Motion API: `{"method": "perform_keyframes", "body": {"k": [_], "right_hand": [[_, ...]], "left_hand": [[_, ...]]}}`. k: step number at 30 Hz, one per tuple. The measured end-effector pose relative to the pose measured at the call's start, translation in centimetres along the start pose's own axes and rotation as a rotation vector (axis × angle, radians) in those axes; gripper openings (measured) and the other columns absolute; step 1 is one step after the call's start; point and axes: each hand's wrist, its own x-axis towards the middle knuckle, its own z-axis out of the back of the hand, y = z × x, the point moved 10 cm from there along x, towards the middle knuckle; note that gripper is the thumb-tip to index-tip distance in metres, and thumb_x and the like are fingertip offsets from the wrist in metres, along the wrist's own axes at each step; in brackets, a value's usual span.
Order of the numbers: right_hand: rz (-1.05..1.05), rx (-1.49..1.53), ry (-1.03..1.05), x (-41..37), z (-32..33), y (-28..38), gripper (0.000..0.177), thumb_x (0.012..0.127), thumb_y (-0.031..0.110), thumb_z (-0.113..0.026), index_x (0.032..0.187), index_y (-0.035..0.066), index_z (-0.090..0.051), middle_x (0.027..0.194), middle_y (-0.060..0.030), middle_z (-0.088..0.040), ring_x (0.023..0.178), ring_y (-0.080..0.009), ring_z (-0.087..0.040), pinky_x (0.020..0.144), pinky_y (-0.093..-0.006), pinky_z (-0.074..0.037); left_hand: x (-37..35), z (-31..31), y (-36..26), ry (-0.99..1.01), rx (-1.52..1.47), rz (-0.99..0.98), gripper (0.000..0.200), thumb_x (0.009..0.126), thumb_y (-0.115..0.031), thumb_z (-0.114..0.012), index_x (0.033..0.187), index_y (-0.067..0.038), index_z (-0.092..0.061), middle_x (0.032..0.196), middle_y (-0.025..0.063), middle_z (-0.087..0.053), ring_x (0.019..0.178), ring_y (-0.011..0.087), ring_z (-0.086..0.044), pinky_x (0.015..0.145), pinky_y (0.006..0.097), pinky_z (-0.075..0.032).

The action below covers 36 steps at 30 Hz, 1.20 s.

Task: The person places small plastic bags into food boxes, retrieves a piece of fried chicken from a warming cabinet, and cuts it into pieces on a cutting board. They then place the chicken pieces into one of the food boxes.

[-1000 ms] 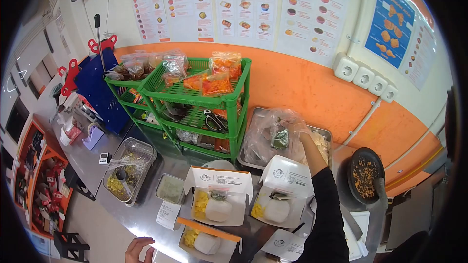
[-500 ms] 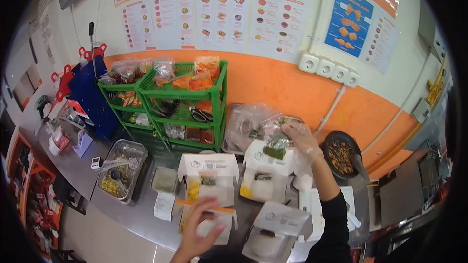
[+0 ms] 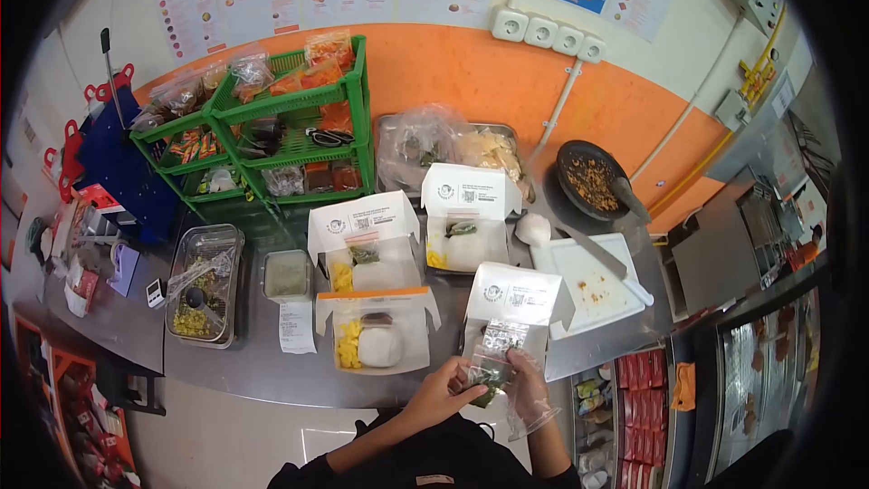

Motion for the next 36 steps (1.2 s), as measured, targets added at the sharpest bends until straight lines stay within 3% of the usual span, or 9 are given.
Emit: {"method": "perform_keyframes", "body": {"k": [4, 7, 9, 13, 16, 21, 24, 26, 36], "right_hand": [[0.134, 0.009, -0.076, -0.4, 2.5, -0.4, 0.016, 0.086, 0.02, -0.062, 0.099, 0.011, -0.058, 0.092, -0.0028, -0.061, 0.086, -0.0162, -0.06, 0.075, -0.0337, -0.049], [0.441, -0.143, -0.126, 0.7, 3.9, 2.8, 0.024, 0.085, 0.016, -0.062, 0.105, 0.005, -0.061, 0.094, -0.0078, -0.065, 0.085, -0.0166, -0.061, 0.076, -0.03, -0.049], [0.471, -0.412, -0.155, 2.7, 5.3, 3.2, 0.022, 0.085, 0.016, -0.063, 0.102, 0.003, -0.063, 0.092, -0.0082, -0.066, 0.084, -0.0157, -0.061, 0.076, -0.0284, -0.048], [0.582, -0.981, -0.17, 3.9, 3.1, 4.2, 0.014, 0.084, 0.012, -0.064, 0.09, -0.001, -0.066, 0.085, -0.0088, -0.068, 0.084, -0.0146, -0.061, 0.077, -0.0278, -0.048], [0.806, -0.947, -0.087, 2.8, 0.5, 5.4, 0.008, 0.08, 0.001, -0.064, 0.089, 0.001, -0.065, 0.085, -0.0065, -0.068, 0.08, -0.0137, -0.062, 0.076, -0.0278, -0.048], [0.752, -1.171, -0.148, 3.8, 1.1, 5.3, 0.011, 0.074, 0.001, -0.064, 0.083, 0.006, -0.066, 0.087, -0.0119, -0.068, 0.086, -0.0273, -0.065, 0.076, -0.0353, -0.05], [0.751, -1.255, -0.218, 3.0, 0.5, 5.7, 0.015, 0.072, -0.001, -0.061, 0.083, 0.008, -0.065, 0.088, -0.0119, -0.066, 0.086, -0.0304, -0.064, 0.077, -0.0368, -0.049], [0.802, -1.322, -0.23, 2.4, -0.2, 5.6, 0.016, 0.072, -0.002, -0.059, 0.084, 0.008, -0.064, 0.088, -0.0118, -0.065, 0.086, -0.0311, -0.063, 0.077, -0.0375, -0.048], [0.92, -1.373, -0.213, 2.6, -1.4, 3.8, 0.015, 0.069, -0.003, -0.056, 0.082, 0.005, -0.057, 0.088, -0.0164, -0.059, 0.085, -0.0371, -0.058, 0.074, -0.0422, -0.046]], "left_hand": [[-3.2, 0.7, 0.7, 0.105, 0.081, 0.061, 0.023, 0.087, -0.02, -0.067, 0.096, -0.001, -0.059, 0.079, 0.0053, -0.062, 0.063, 0.0096, -0.055, 0.059, 0.0256, -0.045], [-4.5, 4.4, 1.2, -0.062, -0.019, 0.0, 0.015, 0.088, -0.016, -0.062, 0.093, -0.002, -0.061, 0.079, 0.0071, -0.061, 0.07, 0.0153, -0.059, 0.066, 0.0286, -0.047], [-4.7, 8.8, -1.3, -0.245, 0.236, -0.279, 0.009, 0.084, -0.007, -0.061, 0.092, -0.003, -0.06, 0.084, 0.0098, -0.062, 0.081, 0.0218, -0.061, 0.075, 0.0313, -0.047], [-4.4, 15.3, -2.1, -0.42, 0.417, -0.303, 0.01, 0.077, 0.001, -0.059, 0.086, -0.003, -0.057, 0.085, 0.0103, -0.061, 0.086, 0.0303, -0.059, 0.079, 0.0332, -0.046], [-3.2, 17.3, -1.7, -0.523, 0.487, -0.253, 0.01, 0.075, 0.001, -0.059, 0.083, -0.004, -0.056, 0.085, 0.0098, -0.06, 0.085, 0.0316, -0.059, 0.076, 0.0347, -0.046], [-1.6, 16.8, 0.1, -0.578, 0.796, -0.212, 0.01, 0.074, 0.0, -0.06, 0.082, -0.005, -0.056, 0.085, 0.0083, -0.06, 0.081, 0.0299, -0.059, 0.069, 0.0364, -0.047], [-1.2, 17.9, 3.0, -0.658, 0.555, -0.045, 0.013, 0.072, 0.001, -0.061, 0.083, -0.006, -0.055, 0.084, 0.0091, -0.058, 0.079, 0.0285, -0.059, 0.063, 0.0358, -0.048], [-1.2, 17.6, 2.4, -0.682, 0.461, -0.213, 0.017, 0.071, 0.002, -0.061, 0.084, -0.004, -0.054, 0.084, 0.0106, -0.057, 0.077, 0.0266, -0.059, 0.057, 0.0358, -0.047], [-0.4, 16.6, 3.6, -0.717, 0.792, -0.14, 0.019, 0.069, -0.001, -0.063, 0.081, -0.008, -0.05, 0.076, 0.0112, -0.057, 0.078, 0.0318, -0.058, 0.07, 0.042, -0.045]]}}
